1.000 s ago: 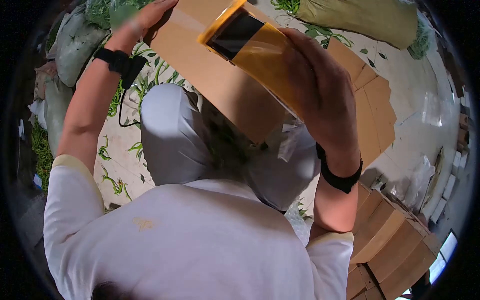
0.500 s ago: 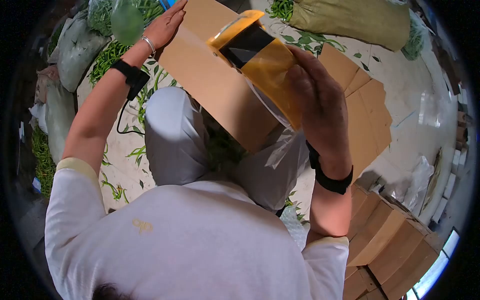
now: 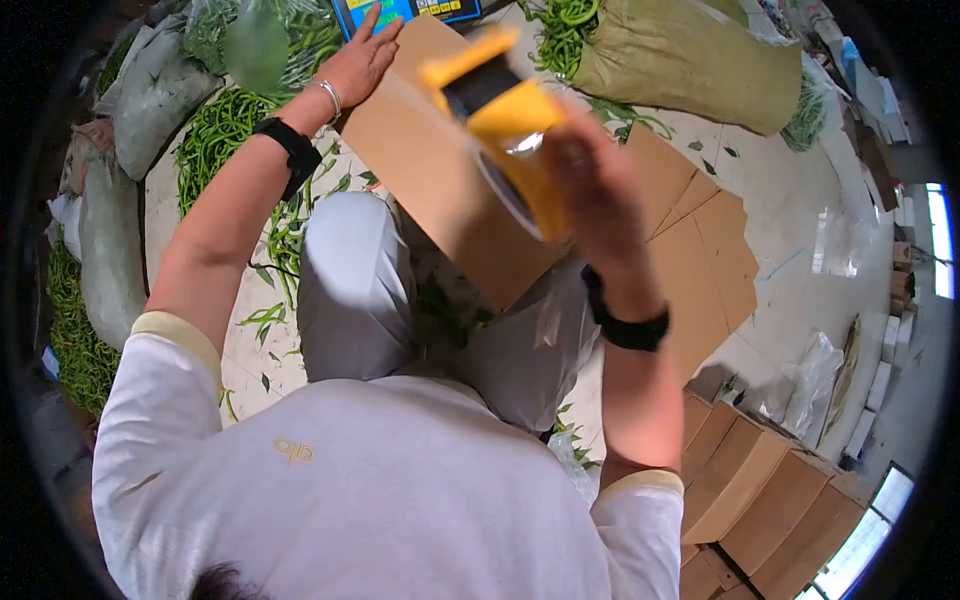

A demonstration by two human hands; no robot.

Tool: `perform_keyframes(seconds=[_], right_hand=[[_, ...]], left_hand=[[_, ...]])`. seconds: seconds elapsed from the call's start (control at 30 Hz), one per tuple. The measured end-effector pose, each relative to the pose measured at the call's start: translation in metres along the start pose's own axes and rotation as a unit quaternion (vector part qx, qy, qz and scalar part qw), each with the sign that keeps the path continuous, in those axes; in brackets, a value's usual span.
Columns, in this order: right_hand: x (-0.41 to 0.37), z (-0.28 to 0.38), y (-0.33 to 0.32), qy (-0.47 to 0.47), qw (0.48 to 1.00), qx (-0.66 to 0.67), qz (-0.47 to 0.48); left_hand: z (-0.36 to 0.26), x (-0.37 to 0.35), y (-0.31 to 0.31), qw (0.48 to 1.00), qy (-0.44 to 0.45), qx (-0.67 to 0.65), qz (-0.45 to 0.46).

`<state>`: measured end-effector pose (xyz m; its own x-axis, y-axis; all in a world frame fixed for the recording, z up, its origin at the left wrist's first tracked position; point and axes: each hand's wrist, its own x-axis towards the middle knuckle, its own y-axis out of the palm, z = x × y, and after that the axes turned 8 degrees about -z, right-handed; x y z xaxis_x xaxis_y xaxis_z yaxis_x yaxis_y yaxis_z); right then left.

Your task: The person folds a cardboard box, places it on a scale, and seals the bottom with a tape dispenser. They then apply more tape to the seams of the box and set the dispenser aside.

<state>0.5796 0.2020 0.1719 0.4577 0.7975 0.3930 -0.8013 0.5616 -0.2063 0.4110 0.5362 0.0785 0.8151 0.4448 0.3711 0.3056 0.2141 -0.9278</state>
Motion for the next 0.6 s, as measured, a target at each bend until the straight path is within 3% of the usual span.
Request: perform_keyframes(seconds=[0.07,0.13,0.2,0.23,0.27,0.3,0.33,0.37,0.47,0.53,0.57,0.6], right_hand=[[-0.004,0.007,0.012,-0.035,0.998,-0.045,-0.023],[-0.004,0.019,0.012,0.058,0.997,0.037,-0.018],[-0.002,0.030,0.013,0.047,0.998,-0.020,-0.041],[-0.002,0.029,0.014,0.070,0.997,-0.016,-0.036],[-0.003,0.026,0.015,0.096,0.995,-0.012,-0.032],[-0.006,0.023,0.018,0.092,0.994,-0.013,-0.054],[-0.008,0.020,0.018,0.094,0.994,-0.011,-0.058],[-0.009,0.018,0.016,0.074,0.996,-0.014,-0.052],[-0.004,0.014,0.016,0.027,0.998,-0.021,-0.046],[-0.003,0.016,0.015,0.013,0.998,-0.028,-0.052],[-0.004,0.016,0.014,0.017,0.998,-0.037,-0.042],[-0.002,0.016,0.014,0.020,0.998,-0.048,-0.033]], left_hand=[[-0.029,-0.003,-0.044,0.978,-0.172,-0.091,0.070],[-0.037,-0.005,-0.042,0.987,-0.153,-0.038,0.017],[-0.041,-0.002,-0.046,0.989,-0.133,0.059,-0.020],[-0.049,-0.004,-0.057,0.986,-0.122,0.040,-0.109],[-0.053,0.000,-0.068,0.986,-0.117,0.042,-0.112],[-0.055,0.004,-0.079,0.955,-0.171,-0.171,-0.174],[-0.060,0.008,-0.095,0.873,-0.218,-0.374,-0.224],[-0.079,0.000,-0.125,0.825,-0.216,-0.440,-0.281],[-0.136,-0.062,-0.188,0.817,-0.167,-0.489,-0.255],[-0.179,-0.116,-0.202,0.886,-0.065,-0.408,-0.210],[-0.190,-0.131,-0.200,0.906,0.026,-0.384,-0.173],[-0.201,-0.144,-0.199,0.922,0.050,-0.361,-0.134]])
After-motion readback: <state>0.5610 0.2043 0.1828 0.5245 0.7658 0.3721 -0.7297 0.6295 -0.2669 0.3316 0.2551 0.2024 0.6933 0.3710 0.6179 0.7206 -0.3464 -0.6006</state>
